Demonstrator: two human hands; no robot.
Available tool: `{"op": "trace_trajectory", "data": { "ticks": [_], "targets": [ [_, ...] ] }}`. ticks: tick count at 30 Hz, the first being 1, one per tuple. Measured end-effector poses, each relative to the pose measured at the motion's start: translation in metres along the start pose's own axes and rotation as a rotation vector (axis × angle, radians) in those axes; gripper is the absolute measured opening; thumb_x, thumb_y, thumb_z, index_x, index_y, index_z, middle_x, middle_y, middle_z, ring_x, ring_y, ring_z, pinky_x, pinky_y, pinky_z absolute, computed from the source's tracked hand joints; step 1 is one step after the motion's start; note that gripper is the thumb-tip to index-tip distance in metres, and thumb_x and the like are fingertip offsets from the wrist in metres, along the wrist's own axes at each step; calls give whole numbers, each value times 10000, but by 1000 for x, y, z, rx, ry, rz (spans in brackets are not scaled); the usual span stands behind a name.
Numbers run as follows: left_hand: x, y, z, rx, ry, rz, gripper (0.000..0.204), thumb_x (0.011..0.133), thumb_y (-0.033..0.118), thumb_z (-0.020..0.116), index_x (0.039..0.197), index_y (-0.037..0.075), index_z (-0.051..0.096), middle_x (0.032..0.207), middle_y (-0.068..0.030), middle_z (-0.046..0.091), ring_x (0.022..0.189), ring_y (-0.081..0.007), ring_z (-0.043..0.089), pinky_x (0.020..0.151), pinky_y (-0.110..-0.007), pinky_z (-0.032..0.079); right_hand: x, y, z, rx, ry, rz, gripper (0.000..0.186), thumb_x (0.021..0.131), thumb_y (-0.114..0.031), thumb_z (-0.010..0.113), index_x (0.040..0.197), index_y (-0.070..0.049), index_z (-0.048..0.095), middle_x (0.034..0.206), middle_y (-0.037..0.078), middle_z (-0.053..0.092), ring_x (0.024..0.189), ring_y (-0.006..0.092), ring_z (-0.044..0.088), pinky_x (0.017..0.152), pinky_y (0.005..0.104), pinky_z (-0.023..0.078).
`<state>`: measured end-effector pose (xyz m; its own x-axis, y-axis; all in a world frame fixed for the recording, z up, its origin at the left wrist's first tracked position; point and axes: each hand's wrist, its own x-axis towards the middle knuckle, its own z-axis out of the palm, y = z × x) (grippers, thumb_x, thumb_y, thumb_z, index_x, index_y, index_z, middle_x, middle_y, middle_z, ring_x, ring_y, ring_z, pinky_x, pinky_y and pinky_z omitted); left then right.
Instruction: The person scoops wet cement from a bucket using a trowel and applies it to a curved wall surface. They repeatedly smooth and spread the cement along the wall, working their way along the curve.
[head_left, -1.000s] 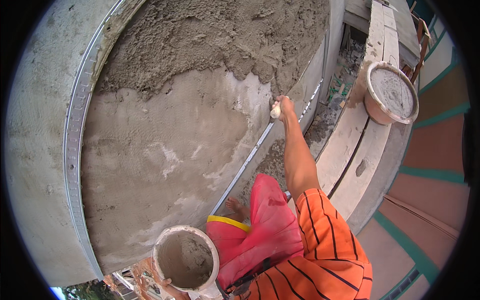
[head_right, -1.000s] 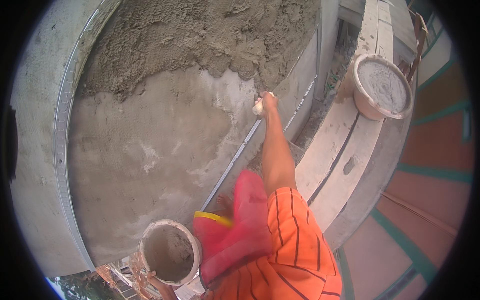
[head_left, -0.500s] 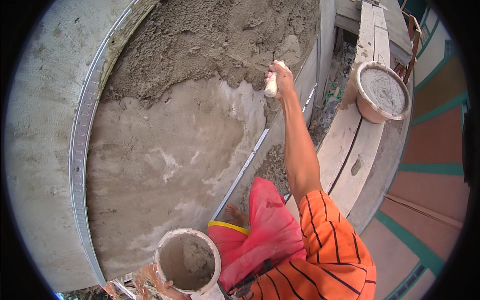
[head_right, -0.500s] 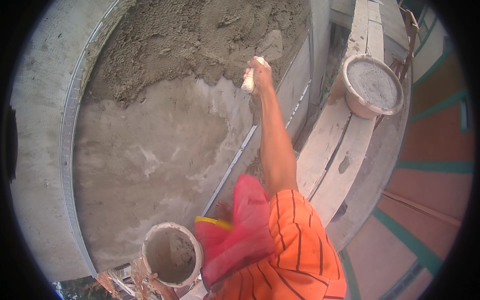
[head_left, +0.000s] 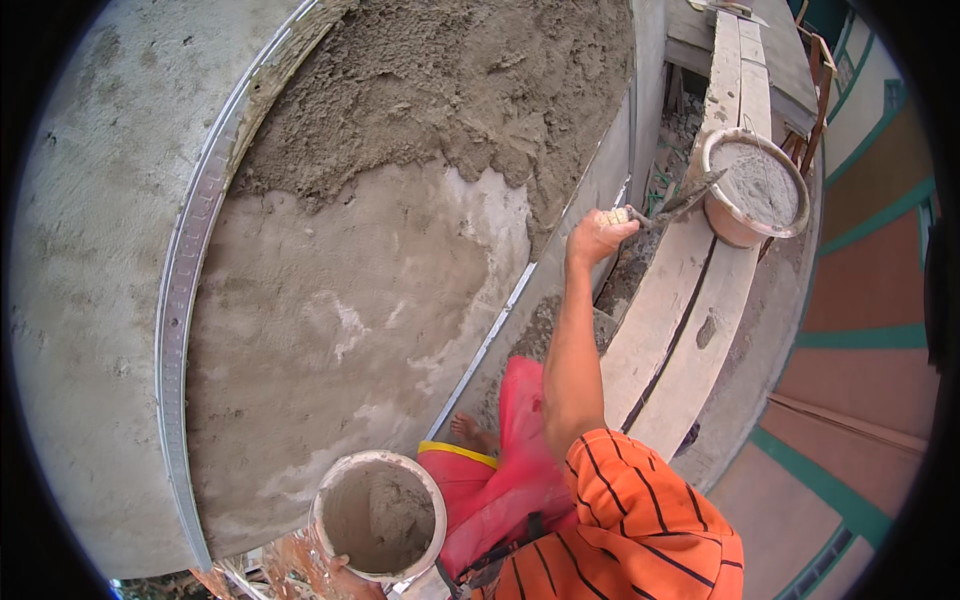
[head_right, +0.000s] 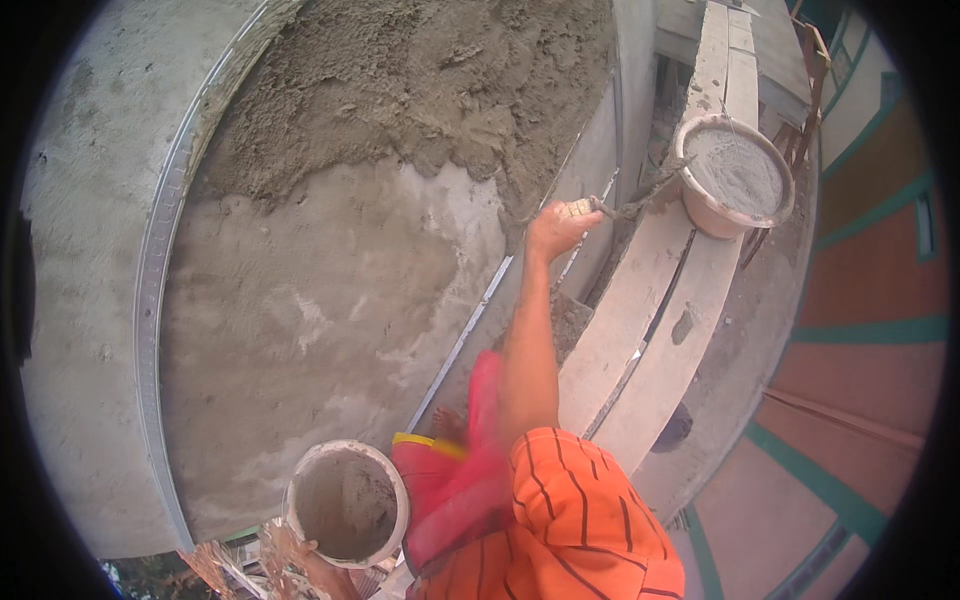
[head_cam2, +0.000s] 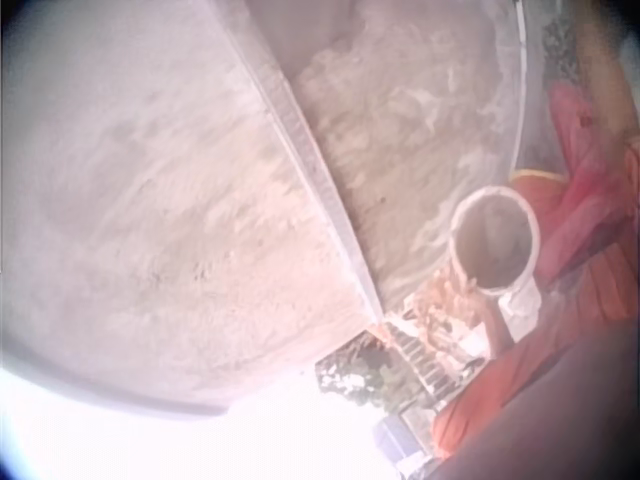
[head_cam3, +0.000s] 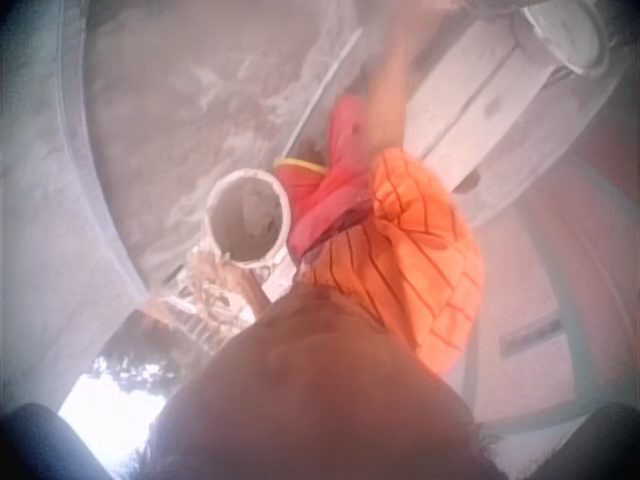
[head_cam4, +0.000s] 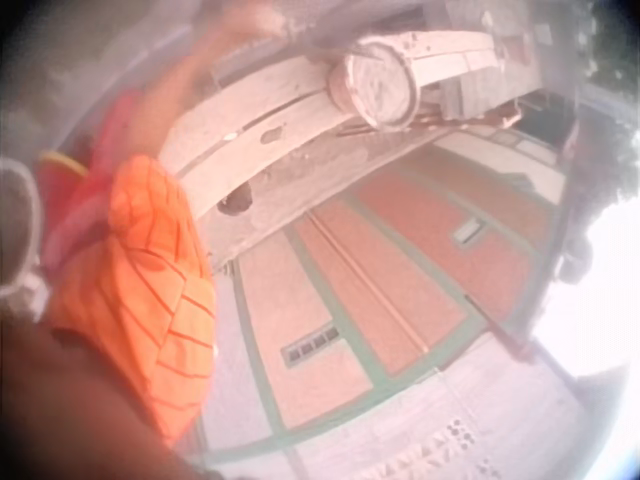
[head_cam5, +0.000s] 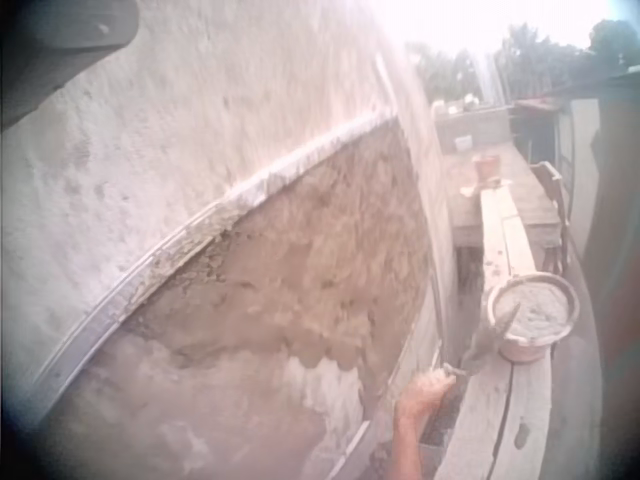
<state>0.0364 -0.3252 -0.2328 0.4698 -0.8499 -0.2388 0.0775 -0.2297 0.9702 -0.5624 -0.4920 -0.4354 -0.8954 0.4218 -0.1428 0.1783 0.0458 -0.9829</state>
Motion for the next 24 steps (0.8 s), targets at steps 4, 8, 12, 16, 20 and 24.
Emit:
{"op": "trace_trajectory", "data": {
  "ticks": [4, 8, 12, 16, 20, 24],
  "targets": [
    [1, -2, 1, -20, -36, 2, 548, 634, 14, 490, 1181, -12, 507, 1063, -149, 607, 932, -260, 618, 860, -371, 512, -73, 5, -54, -235, -995, -242, 521, 796, -111, 626, 1234, -46, 350, 988, 267, 613, 951, 448, 595, 788, 490, 453],
    [-4, -5, -2, -53, -69, 2, 535, 638, 4, 487, 1172, -13, 511, 1054, -147, 610, 923, -253, 622, 855, -367, 516, -159, -48, -204, -38, -1763, -367, 376, 805, -195, 623, 1096, -50, 433, 875, 243, 611, 847, 461, 591, 709, 512, 451],
    [-6, -6, 13, -88, -132, 11, 523, 641, -6, 483, 1163, -13, 515, 1045, -144, 614, 915, -246, 626, 850, -363, 519, -165, -65, -261, -297, -2194, -649, 295, 856, -270, 579, 1012, -24, 533, 853, 209, 622, 813, 440, 604, 693, 492, 468],
    [-22, -6, 12, -113, -132, 79, 511, 645, -16, 480, 1155, -14, 519, 1036, -141, 617, 906, -239, 630, 845, -359, 523, -175, -128, -268, -799, -2166, -1380, 280, 865, -276, 541, 960, -21, 606, 815, 175, 658, 755, 377, 653, 699, 469, 512],
    [-25, -22, 29, -23, -209, 119, 492, 628, -33, 511, 1115, -21, 578, 1007, -89, 626, 885, -167, 605, 856, -288, 476, -192, -127, -262, -995, -1980, -1778, 277, 861, -265, 534, 859, -5, 630, 832, 218, 662, 776, 336, 674, 698, 456, 524],
    [-30, -29, 38, 80, -285, 270, 568, 601, -17, 529, 1165, -56, 586, 1076, -81, 614, 977, -156, 573, 928, -282, 419, -239, -81, -281, -1013, -2271, -1613, 255, 833, -210, 540, 827, 11, 667, 877, 208, 674, 839, 352, 673, 735, 458, 524]
  ]
}}
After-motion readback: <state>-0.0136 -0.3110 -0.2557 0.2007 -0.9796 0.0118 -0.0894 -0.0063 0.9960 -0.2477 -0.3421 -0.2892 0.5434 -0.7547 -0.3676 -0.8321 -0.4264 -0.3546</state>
